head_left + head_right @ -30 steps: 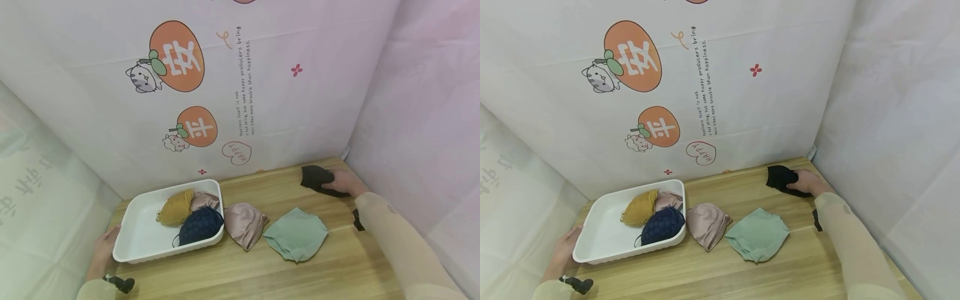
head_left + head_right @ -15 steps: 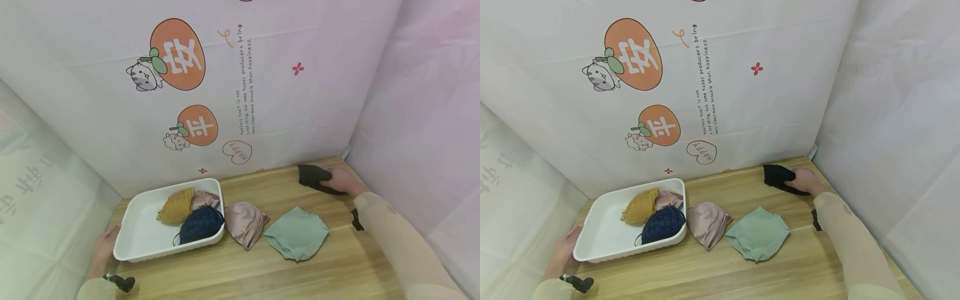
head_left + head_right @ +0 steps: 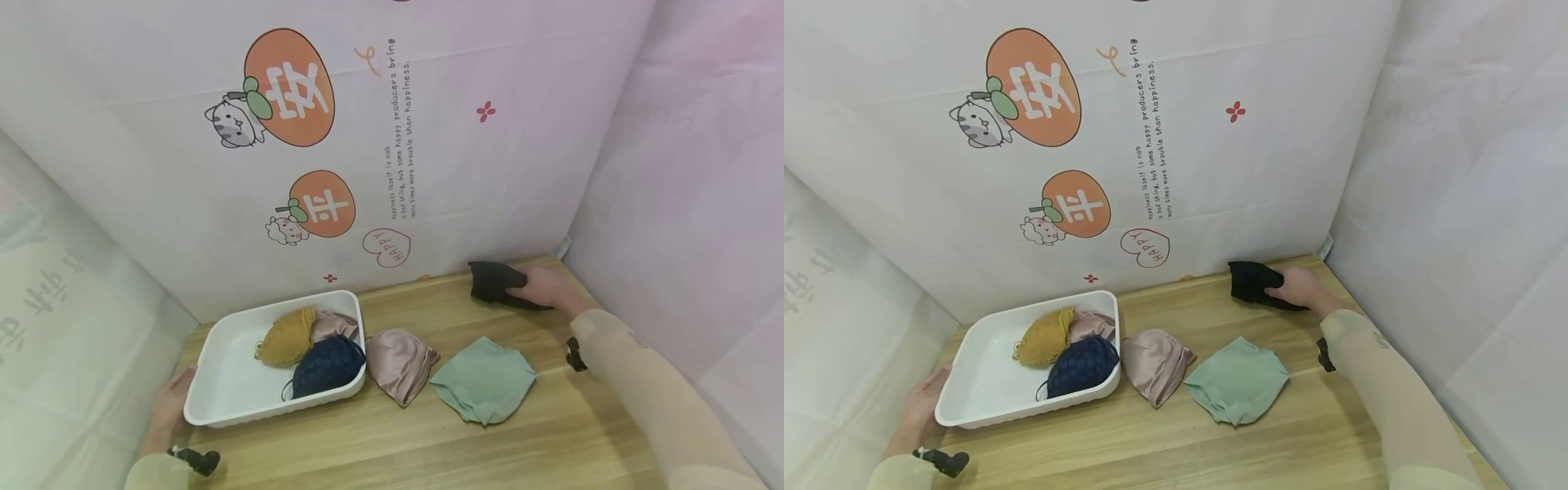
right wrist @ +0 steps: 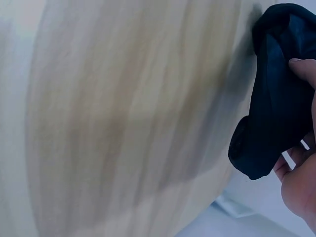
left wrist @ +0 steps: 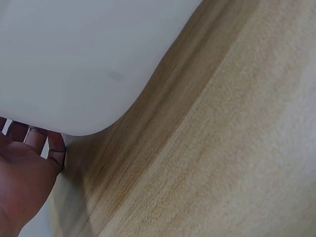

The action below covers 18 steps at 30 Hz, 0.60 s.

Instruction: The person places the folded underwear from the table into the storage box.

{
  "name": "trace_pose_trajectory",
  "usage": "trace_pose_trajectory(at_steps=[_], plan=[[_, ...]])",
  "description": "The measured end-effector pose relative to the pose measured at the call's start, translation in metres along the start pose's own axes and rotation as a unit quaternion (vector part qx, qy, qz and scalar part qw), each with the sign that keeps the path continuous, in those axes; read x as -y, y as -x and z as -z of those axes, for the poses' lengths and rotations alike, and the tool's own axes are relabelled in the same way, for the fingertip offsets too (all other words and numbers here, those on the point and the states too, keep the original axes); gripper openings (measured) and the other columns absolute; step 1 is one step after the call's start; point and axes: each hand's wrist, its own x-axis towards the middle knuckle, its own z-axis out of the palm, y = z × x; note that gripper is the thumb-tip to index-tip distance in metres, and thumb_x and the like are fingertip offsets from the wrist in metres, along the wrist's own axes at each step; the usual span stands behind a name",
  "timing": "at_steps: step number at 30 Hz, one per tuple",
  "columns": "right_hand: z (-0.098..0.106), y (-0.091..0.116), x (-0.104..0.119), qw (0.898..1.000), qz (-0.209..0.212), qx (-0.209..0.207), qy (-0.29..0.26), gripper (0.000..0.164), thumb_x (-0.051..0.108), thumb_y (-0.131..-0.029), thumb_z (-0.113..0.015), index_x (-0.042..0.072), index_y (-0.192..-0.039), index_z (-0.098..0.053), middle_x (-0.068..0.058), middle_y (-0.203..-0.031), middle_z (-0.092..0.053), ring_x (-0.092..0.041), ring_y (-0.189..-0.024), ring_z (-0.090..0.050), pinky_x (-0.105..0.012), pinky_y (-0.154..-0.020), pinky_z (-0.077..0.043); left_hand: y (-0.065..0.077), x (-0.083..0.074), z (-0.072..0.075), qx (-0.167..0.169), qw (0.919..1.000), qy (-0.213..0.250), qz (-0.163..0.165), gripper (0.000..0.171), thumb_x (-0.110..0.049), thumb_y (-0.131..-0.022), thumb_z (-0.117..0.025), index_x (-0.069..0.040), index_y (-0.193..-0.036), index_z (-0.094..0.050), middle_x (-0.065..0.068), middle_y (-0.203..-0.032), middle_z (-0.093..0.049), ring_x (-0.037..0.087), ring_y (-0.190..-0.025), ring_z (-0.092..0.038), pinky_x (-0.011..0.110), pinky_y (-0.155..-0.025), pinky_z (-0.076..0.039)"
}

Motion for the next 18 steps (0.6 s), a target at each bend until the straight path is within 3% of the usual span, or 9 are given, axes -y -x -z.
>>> trace_pose_trajectory(at_steps=[7,10,15,18], plan=[[0.008,-0.004,0.021,1.0,0.022,0.01,-0.018,0.049,0.044,-0.09,-0.069,0.006,-0.12,-0.067,-0.018,-0.108,-0.074,-0.036,-0.099,-0.07,-0.055,-0.086,-0.057,0.0,0.0,0.0,-0.001,1.0,0.003,0.001,0.091,-0.073,-0.095,-0.037,-0.01,-0.158,-0.018,0.018,-0.166,-0.017,0.044,-0.153,-0.014,0.058,-0.125,-0.021],[0.007,-0.008,0.028,0.999,0.037,0.0,-0.026,0.046,0.042,-0.09,-0.07,0.007,-0.118,-0.068,-0.017,-0.111,-0.074,-0.038,-0.102,-0.069,-0.056,-0.09,-0.056,0.001,-0.002,-0.001,0.001,1.0,0.0,0.003,0.092,-0.074,-0.094,-0.035,-0.011,-0.159,-0.018,0.018,-0.166,-0.017,0.044,-0.153,-0.014,0.059,-0.125,-0.021],[0.007,-0.011,0.042,0.997,0.063,-0.025,-0.032,0.055,0.038,-0.088,-0.074,0.003,-0.13,-0.063,-0.021,-0.125,-0.068,-0.042,-0.113,-0.065,-0.058,-0.098,-0.053,0.003,-0.002,-0.001,0.005,0.9999,0.007,0.006,0.092,-0.074,-0.094,-0.035,-0.011,-0.159,-0.017,0.017,-0.166,-0.016,0.043,-0.153,-0.014,0.058,-0.125,-0.021],[0.009,-0.013,0.052,0.996,0.077,-0.036,-0.027,0.057,0.037,-0.087,-0.075,0.0,-0.129,-0.062,-0.024,-0.123,-0.068,-0.043,-0.111,-0.065,-0.059,-0.096,-0.053,0.003,-0.001,-0.002,0.005,0.9999,0.013,0.006,0.093,-0.074,-0.094,-0.036,-0.011,-0.159,-0.018,0.018,-0.166,-0.017,0.043,-0.153,-0.016,0.057,-0.125,-0.022]])
